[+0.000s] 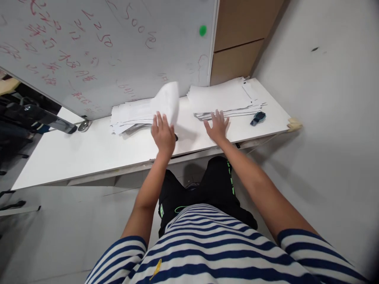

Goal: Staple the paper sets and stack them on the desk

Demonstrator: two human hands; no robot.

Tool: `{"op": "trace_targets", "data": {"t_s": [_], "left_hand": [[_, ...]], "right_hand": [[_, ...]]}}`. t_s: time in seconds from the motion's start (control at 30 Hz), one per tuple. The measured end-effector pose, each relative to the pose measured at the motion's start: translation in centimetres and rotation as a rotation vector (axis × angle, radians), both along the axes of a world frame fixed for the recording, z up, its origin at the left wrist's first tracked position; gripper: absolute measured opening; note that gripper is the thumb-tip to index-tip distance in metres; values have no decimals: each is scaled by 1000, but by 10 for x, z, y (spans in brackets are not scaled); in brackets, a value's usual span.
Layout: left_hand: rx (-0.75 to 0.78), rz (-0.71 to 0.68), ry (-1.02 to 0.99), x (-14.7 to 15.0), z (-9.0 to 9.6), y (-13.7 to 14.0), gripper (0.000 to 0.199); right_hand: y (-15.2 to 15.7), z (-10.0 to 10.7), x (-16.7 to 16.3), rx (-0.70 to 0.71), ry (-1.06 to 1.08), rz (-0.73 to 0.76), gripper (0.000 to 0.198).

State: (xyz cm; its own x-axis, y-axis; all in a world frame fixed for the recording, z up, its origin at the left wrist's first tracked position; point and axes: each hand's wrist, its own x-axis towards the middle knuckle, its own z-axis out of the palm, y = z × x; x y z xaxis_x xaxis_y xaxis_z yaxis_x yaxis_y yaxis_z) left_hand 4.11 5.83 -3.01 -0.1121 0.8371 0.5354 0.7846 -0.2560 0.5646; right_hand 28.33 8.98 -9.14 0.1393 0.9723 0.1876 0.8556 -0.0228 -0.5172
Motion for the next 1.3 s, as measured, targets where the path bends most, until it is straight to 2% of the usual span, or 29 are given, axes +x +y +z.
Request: {"op": "trace_targets", "data": {"t_s": [0.07,0.13,0.2,0.27,0.37,0.5,0.63,0.77,0.83,0.9,1.0,1.1,1.17,1.23,1.3], "left_hand": [[-28,-106,-62,31,-17,-32,66],[-72,-202,-86,55,-35,-55,62],[-110,-250,-64,71,-52,-70,58],[-141,-272,-8,82,-64,-81,56],[-174,-296,86,91,-70,-95,56],[-207,-304,180,100,-73,-109,56],[-248,-366,256,109,-84,-118,53],[-311,-389,278,115,-90,-125,59],[-348,-428,270,111,-88,-127,64],[-347,-436,223,99,-85,-127,58],[-278,-275,18,70,-80,-119,49],[-278,-64,-330,35,-74,-104,69],[-349,-116,-573,15,-66,-92,75],[-418,-285,-740,1,-55,-81,64],[-429,-402,-812,-6,-47,-71,52]], "right_hand": [[-24,16,-6,108,240,91,77],[-51,28,-13,100,597,303,81],[-74,33,-19,45,874,384,82],[-90,31,-20,10,1050,304,75],[-104,17,-13,-19,1158,100,57],[-121,-10,-3,-26,1188,-38,45],[-140,-27,-5,-122,1252,-119,53],[-146,-36,-10,-154,1214,-85,49],[-144,-40,-6,-140,1118,-76,40],[-142,-42,3,-124,1006,-61,34],[-141,-36,25,-89,916,16,33],[-141,-19,46,-62,918,125,38],[-141,-5,55,-28,897,187,41],[-137,9,59,18,849,237,40],[-130,17,57,70,806,268,38]]}}
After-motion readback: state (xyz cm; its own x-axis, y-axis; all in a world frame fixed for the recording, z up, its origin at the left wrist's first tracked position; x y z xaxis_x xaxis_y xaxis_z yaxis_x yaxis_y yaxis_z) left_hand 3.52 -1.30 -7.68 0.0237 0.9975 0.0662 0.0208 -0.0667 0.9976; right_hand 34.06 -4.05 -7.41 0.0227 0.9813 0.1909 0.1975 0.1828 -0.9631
